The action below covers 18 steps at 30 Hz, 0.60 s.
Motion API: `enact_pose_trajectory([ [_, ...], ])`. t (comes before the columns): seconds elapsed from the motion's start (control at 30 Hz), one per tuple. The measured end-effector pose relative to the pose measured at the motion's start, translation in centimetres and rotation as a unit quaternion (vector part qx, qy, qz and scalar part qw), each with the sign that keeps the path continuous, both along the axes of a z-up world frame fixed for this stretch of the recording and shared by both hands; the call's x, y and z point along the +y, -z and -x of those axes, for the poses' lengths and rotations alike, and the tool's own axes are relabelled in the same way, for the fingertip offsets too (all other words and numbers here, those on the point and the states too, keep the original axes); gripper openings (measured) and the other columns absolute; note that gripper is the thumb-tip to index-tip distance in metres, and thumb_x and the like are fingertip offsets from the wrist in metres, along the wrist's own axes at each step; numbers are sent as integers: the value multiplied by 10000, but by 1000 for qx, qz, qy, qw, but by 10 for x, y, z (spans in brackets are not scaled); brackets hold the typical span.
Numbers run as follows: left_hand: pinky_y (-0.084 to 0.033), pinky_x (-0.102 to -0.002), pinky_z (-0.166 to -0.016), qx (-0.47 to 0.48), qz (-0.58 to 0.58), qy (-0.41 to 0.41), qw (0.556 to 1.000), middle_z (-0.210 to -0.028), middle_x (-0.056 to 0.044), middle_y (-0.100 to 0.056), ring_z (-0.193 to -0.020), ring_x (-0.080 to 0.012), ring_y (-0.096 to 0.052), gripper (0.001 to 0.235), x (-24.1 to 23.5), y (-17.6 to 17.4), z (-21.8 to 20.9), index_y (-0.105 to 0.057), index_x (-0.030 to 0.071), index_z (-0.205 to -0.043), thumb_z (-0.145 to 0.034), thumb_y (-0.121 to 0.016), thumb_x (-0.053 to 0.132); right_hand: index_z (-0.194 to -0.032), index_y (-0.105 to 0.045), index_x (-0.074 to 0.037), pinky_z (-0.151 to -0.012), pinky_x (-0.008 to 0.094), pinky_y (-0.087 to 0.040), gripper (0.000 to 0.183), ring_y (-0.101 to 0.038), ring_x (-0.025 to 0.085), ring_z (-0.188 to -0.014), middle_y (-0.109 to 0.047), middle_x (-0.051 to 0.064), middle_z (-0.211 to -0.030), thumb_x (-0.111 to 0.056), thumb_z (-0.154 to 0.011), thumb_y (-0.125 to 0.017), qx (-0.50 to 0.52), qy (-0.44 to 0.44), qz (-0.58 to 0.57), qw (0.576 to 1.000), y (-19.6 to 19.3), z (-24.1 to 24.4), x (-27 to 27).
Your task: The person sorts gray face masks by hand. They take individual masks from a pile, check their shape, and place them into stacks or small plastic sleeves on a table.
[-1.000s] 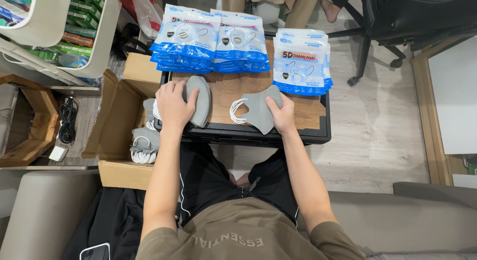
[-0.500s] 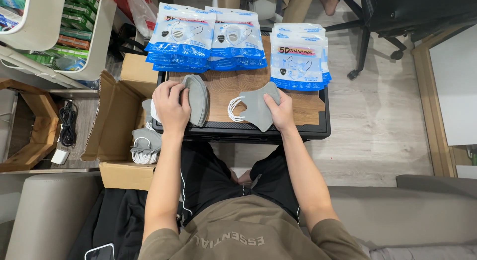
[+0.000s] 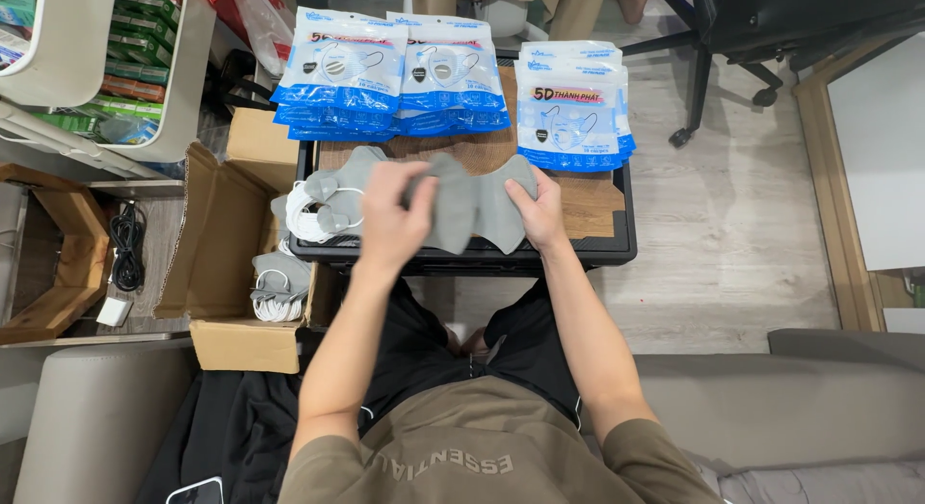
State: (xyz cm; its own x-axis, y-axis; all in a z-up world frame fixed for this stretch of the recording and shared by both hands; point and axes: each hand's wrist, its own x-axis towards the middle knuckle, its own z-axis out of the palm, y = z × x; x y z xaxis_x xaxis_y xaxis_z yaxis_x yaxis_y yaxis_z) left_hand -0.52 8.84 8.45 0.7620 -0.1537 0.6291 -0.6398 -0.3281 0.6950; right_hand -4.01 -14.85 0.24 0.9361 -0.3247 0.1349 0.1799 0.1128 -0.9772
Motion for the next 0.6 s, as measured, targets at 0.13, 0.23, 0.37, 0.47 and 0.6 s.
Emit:
enact_pose_trajectory([
  [0.13,-515,-382,-841,53,-1,65,996,-889,-34,-723,-884,-272,-674,90,-53,35,-2,-751,146,-1039,-950,-749,158,-945,-673,-61,-684,233,-540,111,-622,68,-738,-683,24,-801,-114,-1025,-616,-1,-1,-42,999,14,-1,-4],
  [0.23,-494,-366,-841,57,-22,65,996,-856,-8,-703,-889,-237,-666,96,-78,56,-4,-735,172,-1042,-955,-742,212,-994,-690,-53,-752,282,-574,302,-651,107,-791,-706,70,-865,-270,-1089,-503,-27,-14,-103,994,28,-3,-9],
  [0.37,-476,-356,-850,47,-56,47,996,-860,13,-705,-904,-214,-651,107,-94,67,-3,-734,181,-1041,-947,-746,230,-1022,-710,-43,-775,286,-577,370,-655,115,-806,-709,66,-900,-310,-1104,-466,-37,-19,-117,992,43,-3,-14],
  [0.47,-475,-333,-866,22,-53,20,998,-809,8,-671,-882,-189,-623,104,-101,71,-1,-732,157,-1024,-960,-748,237,-987,-708,-69,-751,254,-567,365,-652,101,-794,-713,49,-872,-307,-1108,-459,-34,-27,-94,995,44,-4,-15],
  [0.6,-470,-327,-858,-11,-73,1,997,-796,21,-642,-878,-173,-607,129,-101,71,-2,-715,168,-1036,-968,-742,274,-951,-681,-75,-628,198,-526,154,-613,52,-701,-653,-7,-772,-172,-1026,-589,-19,-14,-91,996,32,-3,-9],
])
